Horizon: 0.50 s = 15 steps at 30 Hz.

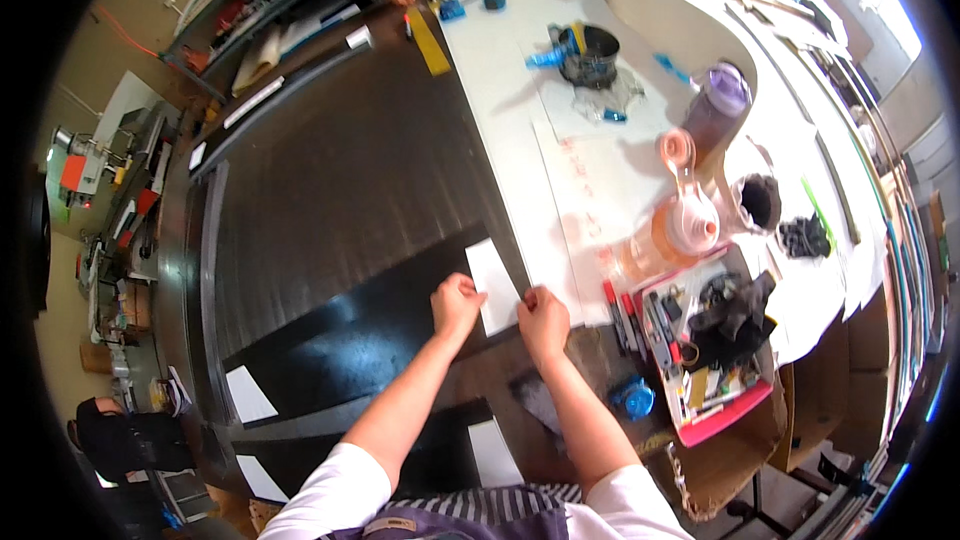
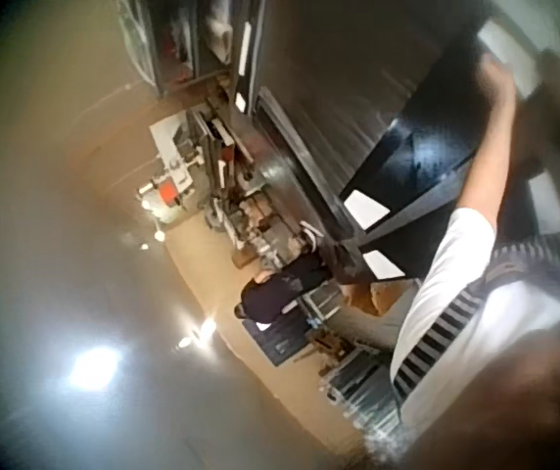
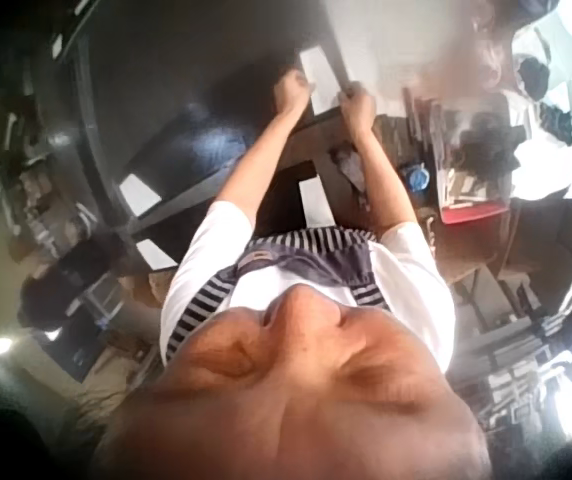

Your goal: The person repeatedly places white paper sheets onto a stack of dark rectangular sheets on a metal workbench. They align the paper, smooth it down, and then move the combined unit to a growing pile on the left side of the table.

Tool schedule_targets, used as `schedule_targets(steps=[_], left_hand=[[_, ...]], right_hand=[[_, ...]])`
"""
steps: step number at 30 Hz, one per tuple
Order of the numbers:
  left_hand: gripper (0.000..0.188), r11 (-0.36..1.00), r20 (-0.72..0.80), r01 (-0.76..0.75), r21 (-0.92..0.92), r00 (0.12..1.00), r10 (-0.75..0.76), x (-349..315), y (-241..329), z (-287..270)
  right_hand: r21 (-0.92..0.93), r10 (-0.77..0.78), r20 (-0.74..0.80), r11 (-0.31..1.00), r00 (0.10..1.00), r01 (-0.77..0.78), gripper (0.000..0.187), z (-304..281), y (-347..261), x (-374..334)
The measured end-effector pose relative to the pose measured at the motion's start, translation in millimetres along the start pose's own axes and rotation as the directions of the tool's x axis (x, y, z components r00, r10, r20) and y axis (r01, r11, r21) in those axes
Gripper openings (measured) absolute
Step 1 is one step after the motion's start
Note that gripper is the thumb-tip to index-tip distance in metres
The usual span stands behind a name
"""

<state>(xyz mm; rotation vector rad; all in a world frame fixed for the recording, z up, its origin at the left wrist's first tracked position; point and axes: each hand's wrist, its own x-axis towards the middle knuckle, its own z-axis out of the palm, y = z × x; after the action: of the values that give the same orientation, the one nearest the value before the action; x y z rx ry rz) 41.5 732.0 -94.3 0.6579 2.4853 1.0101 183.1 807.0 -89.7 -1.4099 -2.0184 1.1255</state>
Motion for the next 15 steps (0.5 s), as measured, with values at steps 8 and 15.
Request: schedule_targets(steps=[8,15], left_hand=[[0.024,0.999,-0.031,-0.035,0.04,0.999,0.036,-12,13,2],[0.022,0.986,-0.11,-0.144,0.085,0.982,0.153,-17,8,10]], right_hand=[[-0.053,-0.011,0.003,0.999,1.0,0.011,0.018,0,0,0],[-0.131,-0.033,0.011,0.991,0.999,0.034,0.019,-2,-2,-1]])
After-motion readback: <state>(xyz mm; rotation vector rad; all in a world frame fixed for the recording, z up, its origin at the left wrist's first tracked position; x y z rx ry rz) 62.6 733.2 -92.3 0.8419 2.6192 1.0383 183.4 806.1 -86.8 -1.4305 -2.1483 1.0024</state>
